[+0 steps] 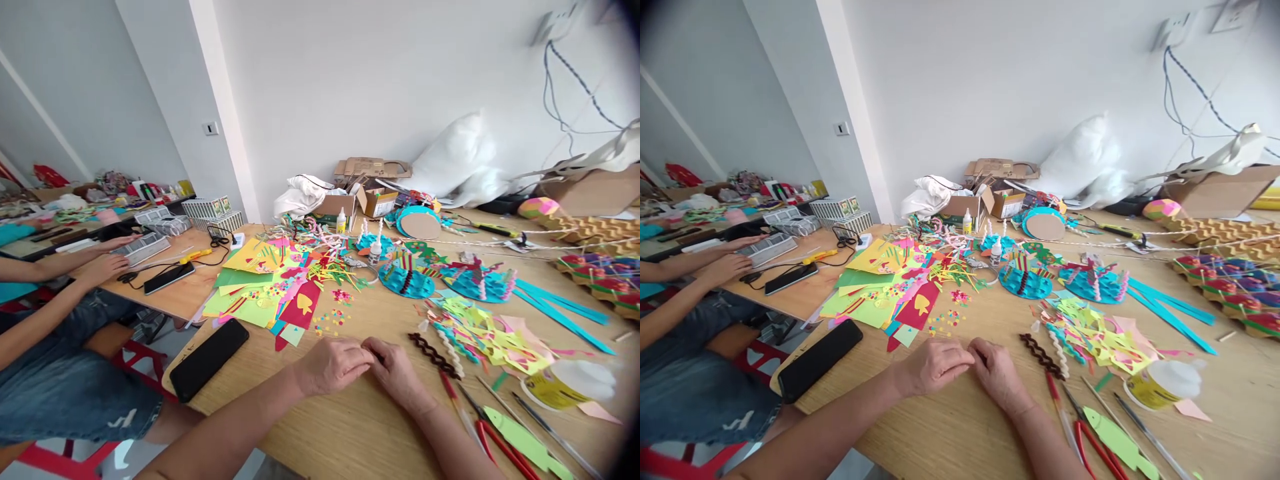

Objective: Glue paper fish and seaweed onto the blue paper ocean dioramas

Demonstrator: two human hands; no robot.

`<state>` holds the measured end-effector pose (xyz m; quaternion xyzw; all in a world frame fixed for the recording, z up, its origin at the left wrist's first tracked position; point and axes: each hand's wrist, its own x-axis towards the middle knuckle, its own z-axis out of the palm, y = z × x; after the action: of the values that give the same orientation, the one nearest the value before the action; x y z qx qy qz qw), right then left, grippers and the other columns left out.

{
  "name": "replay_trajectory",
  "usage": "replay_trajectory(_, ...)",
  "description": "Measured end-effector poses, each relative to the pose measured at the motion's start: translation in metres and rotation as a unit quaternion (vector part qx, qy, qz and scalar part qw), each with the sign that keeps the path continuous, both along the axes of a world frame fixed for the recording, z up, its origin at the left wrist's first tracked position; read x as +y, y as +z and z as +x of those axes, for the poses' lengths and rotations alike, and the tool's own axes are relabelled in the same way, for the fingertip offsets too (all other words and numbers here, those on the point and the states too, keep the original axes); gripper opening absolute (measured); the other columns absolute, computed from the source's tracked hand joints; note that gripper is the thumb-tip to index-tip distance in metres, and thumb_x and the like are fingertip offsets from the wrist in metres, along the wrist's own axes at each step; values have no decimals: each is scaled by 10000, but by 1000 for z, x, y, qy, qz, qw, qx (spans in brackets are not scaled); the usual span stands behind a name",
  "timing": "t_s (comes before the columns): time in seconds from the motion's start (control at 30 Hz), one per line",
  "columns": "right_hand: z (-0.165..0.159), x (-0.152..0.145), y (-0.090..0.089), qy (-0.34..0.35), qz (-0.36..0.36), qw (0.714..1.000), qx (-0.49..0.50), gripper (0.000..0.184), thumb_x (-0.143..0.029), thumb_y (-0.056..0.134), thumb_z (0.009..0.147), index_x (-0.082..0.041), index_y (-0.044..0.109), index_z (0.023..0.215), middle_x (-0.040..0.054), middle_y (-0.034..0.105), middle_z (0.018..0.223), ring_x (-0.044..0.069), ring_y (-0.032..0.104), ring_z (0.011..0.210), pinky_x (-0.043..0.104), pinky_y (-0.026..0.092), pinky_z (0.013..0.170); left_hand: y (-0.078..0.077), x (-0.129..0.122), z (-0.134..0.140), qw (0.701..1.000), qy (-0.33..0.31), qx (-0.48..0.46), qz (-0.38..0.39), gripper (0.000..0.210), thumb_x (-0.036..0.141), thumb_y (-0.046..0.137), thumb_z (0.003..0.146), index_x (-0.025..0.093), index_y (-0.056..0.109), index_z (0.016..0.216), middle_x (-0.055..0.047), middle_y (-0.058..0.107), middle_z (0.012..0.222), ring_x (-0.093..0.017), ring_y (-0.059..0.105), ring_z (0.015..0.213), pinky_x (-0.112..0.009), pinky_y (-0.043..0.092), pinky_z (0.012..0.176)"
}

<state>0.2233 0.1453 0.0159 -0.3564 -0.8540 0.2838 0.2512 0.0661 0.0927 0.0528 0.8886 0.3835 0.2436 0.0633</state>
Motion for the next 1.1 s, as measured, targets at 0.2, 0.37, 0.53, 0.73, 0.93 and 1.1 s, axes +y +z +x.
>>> replay_trajectory(0.2, 0, 3, -1, -21, -3, 1000, 1, 220, -248, 325, 809, -167, 526, 765, 22, 595, 623, 130, 537, 558, 229, 379, 541, -8, 4, 3, 997, 18, 39, 57, 323, 305, 333, 876, 153, 548, 688, -34, 609, 665, -121, 556, 656, -221, 424, 624)
replay_trajectory(0.37, 2, 6, -6, -21, 21, 999, -19, 245, -229, 315, 801, -170, 549, 757, 35, 612, 643, 144, 554, 588, 242, 383, 555, -8, 13, -10, 995, 65, 9, 72, 229, 195, 335, 865, 151, 542, 778, -37, 604, 706, -131, 558, 687, -237, 441, 640)
replay_trajectory(0.53, -1, 6, -6, -11, 24, 999, -39, 249, -224, 317, 795, -167, 558, 771, 48, 624, 670, 151, 564, 613, 245, 393, 578, -20, 21, -20, 994, 80, -36, 63, 240, 61, 348, 809, 132, 514, 968, -66, 601, 849, -151, 564, 806, -265, 474, 697)
replay_trajectory(0.73, -3, 4, -3, 2, 24, 999, -49, 248, -220, 327, 797, -168, 559, 727, 37, 602, 638, 138, 540, 580, 232, 383, 556, -39, 26, -21, 989, 99, -90, 67, 314, 14, 352, 778, 151, 495, 1022, -74, 574, 921, -161, 546, 887, -291, 473, 768)
replay_trajectory(0.93, -4, -1, -3, 14, 35, 998, -53, 237, -215, 341, 811, -173, 563, 742, 26, 596, 654, 124, 529, 588, 218, 367, 559, -44, 29, -26, 976, 117, -173, 69, 252, 36, 363, 803, 151, 505, 976, -65, 583, 849, -145, 555, 812, -279, 480, 725)
replay_trajectory(1.1, -4, -5, -2, 12, 44, 997, -57, 223, -195, 348, 808, -173, 563, 752, 27, 600, 664, 124, 532, 603, 214, 365, 570, -45, 28, -26, 976, 117, -175, 53, 235, 50, 367, 813, 149, 508, 973, -58, 583, 829, -136, 552, 778, -270, 476, 710)
